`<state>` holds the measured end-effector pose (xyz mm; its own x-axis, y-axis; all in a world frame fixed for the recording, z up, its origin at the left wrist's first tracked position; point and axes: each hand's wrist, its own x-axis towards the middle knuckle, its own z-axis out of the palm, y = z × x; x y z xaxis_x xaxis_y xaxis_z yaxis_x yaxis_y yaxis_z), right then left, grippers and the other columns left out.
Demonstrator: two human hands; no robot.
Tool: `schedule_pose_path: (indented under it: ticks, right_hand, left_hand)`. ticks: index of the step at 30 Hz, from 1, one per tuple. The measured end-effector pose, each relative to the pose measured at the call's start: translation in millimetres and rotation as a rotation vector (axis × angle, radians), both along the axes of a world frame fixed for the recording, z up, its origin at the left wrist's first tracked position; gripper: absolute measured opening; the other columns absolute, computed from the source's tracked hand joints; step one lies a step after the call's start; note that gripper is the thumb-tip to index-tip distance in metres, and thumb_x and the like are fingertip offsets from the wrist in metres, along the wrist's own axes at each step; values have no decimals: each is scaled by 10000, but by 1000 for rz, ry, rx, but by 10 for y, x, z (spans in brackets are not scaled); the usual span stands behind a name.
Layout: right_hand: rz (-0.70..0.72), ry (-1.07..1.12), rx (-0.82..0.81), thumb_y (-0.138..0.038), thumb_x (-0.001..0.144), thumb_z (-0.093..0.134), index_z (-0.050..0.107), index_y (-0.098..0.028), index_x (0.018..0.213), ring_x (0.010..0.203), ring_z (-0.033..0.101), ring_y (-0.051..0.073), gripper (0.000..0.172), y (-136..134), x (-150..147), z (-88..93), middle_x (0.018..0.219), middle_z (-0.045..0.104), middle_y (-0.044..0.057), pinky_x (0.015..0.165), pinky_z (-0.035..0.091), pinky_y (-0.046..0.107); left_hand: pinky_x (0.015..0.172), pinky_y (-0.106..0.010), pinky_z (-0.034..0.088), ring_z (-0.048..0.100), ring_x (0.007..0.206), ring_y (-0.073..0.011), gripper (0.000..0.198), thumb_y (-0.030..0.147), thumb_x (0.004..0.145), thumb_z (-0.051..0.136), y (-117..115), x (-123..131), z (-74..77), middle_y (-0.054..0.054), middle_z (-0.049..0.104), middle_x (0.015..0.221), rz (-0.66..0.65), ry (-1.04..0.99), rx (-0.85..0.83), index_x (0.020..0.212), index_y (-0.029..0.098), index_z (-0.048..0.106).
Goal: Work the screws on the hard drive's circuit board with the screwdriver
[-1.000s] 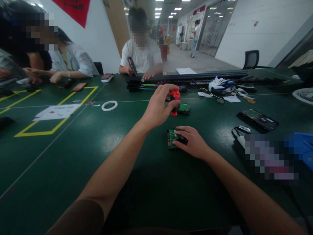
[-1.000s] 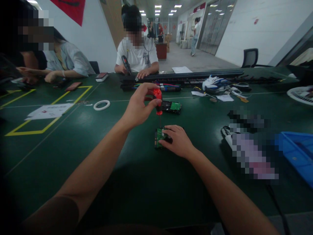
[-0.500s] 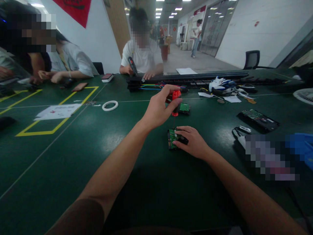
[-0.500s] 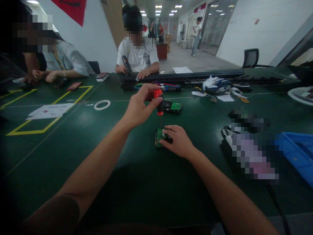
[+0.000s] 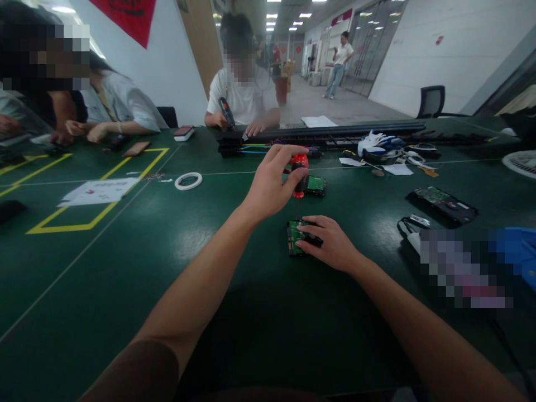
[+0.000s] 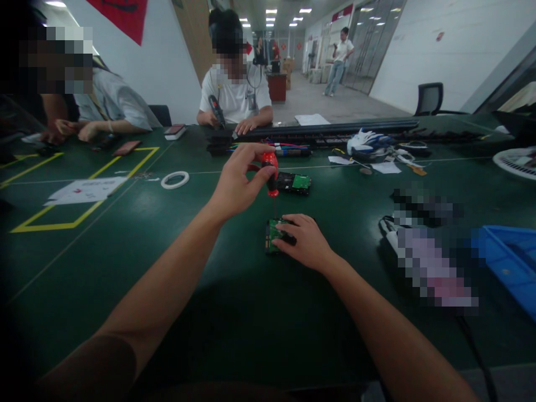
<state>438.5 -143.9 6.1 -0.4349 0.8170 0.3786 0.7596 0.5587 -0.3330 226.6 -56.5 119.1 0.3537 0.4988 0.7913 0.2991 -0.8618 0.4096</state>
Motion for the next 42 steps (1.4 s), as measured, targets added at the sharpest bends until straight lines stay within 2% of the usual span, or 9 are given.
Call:
schedule_pose_path:
  ticks: [4,10,17,24,29,32,42]
  right_hand:
    - [5,-4,2,-449,961,706,743,-262,1271,1320,621,322,364,0,-1,10,1419,665,118,1138,469,586]
    - [2,-17,5,-454,971,693,732,-265,1277,1327,613,316,362,-9,-3,21,1426,655,116,1140,465,588]
    - [19,-11,25,-460,965,698,738,-260,1278,1323,615,323,373,-3,13,-2,1424,656,126,1134,470,591]
    - [9,-13,5,-475,960,700,743,-269,1287,1334,609,328,388,-14,11,21,1433,652,124,1141,465,592]
    - [0,-11,-3,-473,958,703,745,-260,1281,1336,606,328,389,-16,3,23,1434,652,128,1153,453,589]
    - [2,-14,-3,-471,960,701,741,-258,1283,1338,605,323,389,-12,4,15,1437,649,125,1157,451,584]
    - [6,19,9,-443,954,710,739,-271,1271,1320,619,322,361,-24,-9,41,1415,667,113,1139,467,596]
  left_hand:
    - [925,-334,594,653,1100,-187,335,142,985,568,7,-3,4,-93,633,1305,5,11,-11,1309,214,617]
    - [936,-342,602,679,1072,-175,366,149,999,530,7,21,-20,-85,646,1359,-64,-5,-51,1353,222,591]
    - [937,-365,621,708,1006,-175,373,261,980,654,-32,39,-15,-80,685,1311,-168,-46,-139,1349,227,613]
    - [924,-334,613,698,1030,-165,368,231,975,669,-6,34,-30,-77,671,1323,-153,-47,-97,1339,230,614]
    - [868,-291,604,671,1026,-155,330,242,953,700,-9,12,-1,-60,642,1266,-30,-25,-9,1280,238,659]
    - [856,-284,597,660,1001,-148,321,210,960,668,-13,1,12,-63,631,1251,-6,-10,9,1280,228,661]
    - [1014,-351,570,632,1203,-186,426,135,1011,490,-50,36,0,-83,637,1358,-64,36,7,1413,244,577]
